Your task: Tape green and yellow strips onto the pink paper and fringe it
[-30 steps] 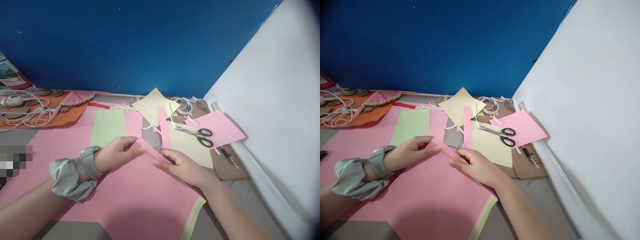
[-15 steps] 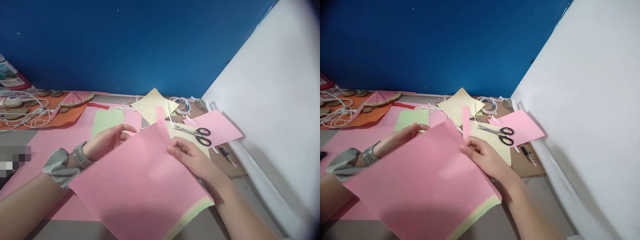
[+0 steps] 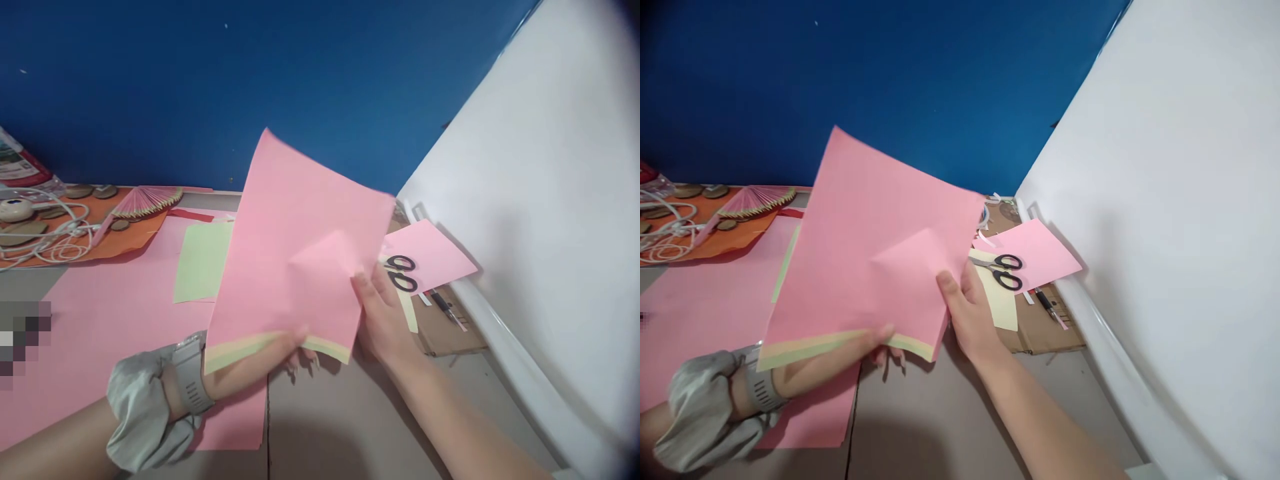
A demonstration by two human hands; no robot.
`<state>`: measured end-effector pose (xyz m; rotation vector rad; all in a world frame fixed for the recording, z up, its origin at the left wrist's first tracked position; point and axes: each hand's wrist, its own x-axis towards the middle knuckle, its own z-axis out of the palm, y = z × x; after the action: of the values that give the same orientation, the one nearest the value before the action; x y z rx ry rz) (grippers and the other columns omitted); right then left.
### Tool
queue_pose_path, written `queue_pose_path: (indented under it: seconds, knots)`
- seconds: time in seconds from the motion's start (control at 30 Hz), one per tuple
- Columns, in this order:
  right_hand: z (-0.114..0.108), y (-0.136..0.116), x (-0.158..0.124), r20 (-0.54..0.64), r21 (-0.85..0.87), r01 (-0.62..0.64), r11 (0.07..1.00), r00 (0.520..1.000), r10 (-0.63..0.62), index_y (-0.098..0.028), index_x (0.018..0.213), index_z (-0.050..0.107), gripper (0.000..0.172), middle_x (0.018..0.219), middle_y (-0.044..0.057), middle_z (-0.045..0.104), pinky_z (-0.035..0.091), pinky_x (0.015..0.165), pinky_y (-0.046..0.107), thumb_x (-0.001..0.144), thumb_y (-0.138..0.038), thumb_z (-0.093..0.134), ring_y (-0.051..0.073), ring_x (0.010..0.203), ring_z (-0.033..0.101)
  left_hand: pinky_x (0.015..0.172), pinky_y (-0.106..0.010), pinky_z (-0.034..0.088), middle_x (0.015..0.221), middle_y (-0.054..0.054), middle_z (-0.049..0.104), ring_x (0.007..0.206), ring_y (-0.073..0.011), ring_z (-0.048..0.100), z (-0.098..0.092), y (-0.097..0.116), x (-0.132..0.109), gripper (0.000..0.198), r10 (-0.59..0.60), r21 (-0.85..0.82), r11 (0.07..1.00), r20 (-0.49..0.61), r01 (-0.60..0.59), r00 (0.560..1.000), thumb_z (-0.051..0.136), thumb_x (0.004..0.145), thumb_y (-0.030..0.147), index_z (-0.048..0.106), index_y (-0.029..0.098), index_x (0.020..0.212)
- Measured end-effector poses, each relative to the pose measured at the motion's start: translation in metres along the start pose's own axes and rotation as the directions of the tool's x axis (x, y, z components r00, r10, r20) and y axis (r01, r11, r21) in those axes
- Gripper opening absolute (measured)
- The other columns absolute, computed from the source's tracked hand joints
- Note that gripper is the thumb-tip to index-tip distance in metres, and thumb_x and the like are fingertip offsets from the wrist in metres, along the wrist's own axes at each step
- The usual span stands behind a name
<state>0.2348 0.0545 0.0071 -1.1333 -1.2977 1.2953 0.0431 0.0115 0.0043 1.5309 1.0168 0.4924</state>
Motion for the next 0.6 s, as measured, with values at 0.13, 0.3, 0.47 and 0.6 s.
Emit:
queue_pose_path:
  seconds: [0.13, 0.3, 0.47, 0.6]
  knots:
    - [0.003, 0.001, 0.002, 0.141, 0.057, -0.051, 0.997, 0.989, 0.042, -0.027, 0.116, 0.048, 0.032, 0.094, 0.003, 0.065, 0.045, 0.057, 0.027, 0.089, -0.043, 0.050, 0.016, 0.069, 0.059, 0.075, -0.027, 0.049, 0.064, 0.000, 0.066, 0.066, -0.0162, 0.062, -0.016, 0.001, 0.006, 0.052, -0.191, -0.017, 0.981, -0.209, 0.192, 0.959, 0.036, 0.088, 0.054, 0.059, 0.021, 0.055]
    - [0.001, 0.004, -0.001, -0.094, -0.244, 0.023, 0.970, 0.994, -0.048, -0.023, 0.083, 0.051, 0.021, 0.064, -0.004, 0.053, 0.036, 0.045, 0.024, 0.084, -0.042, 0.059, 0.010, 0.048, 0.045, 0.076, -0.028, 0.048, 0.059, -0.001, 0.065, 0.065, -0.0173, 0.063, -0.019, 0.003, 0.006, 0.049, -0.169, -0.001, 0.985, -0.231, 0.174, 0.958, 0.043, 0.086, 0.053, 0.063, 0.020, 0.055]
    - [0.003, 0.003, -0.007, -0.093, -0.343, 0.058, 0.937, 0.991, -0.096, -0.022, 0.076, 0.049, 0.024, 0.060, -0.004, 0.051, 0.036, 0.045, 0.024, 0.084, -0.043, 0.058, 0.011, 0.050, 0.047, 0.064, -0.025, 0.049, 0.060, -0.001, 0.064, 0.057, -0.0137, 0.058, -0.005, 0.003, 0.004, 0.053, -0.208, -0.144, 0.967, 0.024, 0.209, 0.978, 0.040, 0.085, 0.059, 0.067, 0.018, 0.065]
    - [0.004, 0.002, -0.006, 0.064, -0.254, 0.024, 0.967, 0.998, -0.008, -0.020, 0.078, 0.053, 0.023, 0.063, -0.003, 0.054, 0.038, 0.047, 0.023, 0.083, -0.042, 0.060, 0.011, 0.053, 0.050, 0.060, -0.025, 0.049, 0.053, -0.001, 0.058, 0.054, -0.0134, 0.054, 0.000, 0.001, 0.009, 0.056, -0.279, -0.216, 0.938, -0.006, 0.271, 0.960, 0.039, 0.083, 0.061, 0.060, 0.018, 0.054]
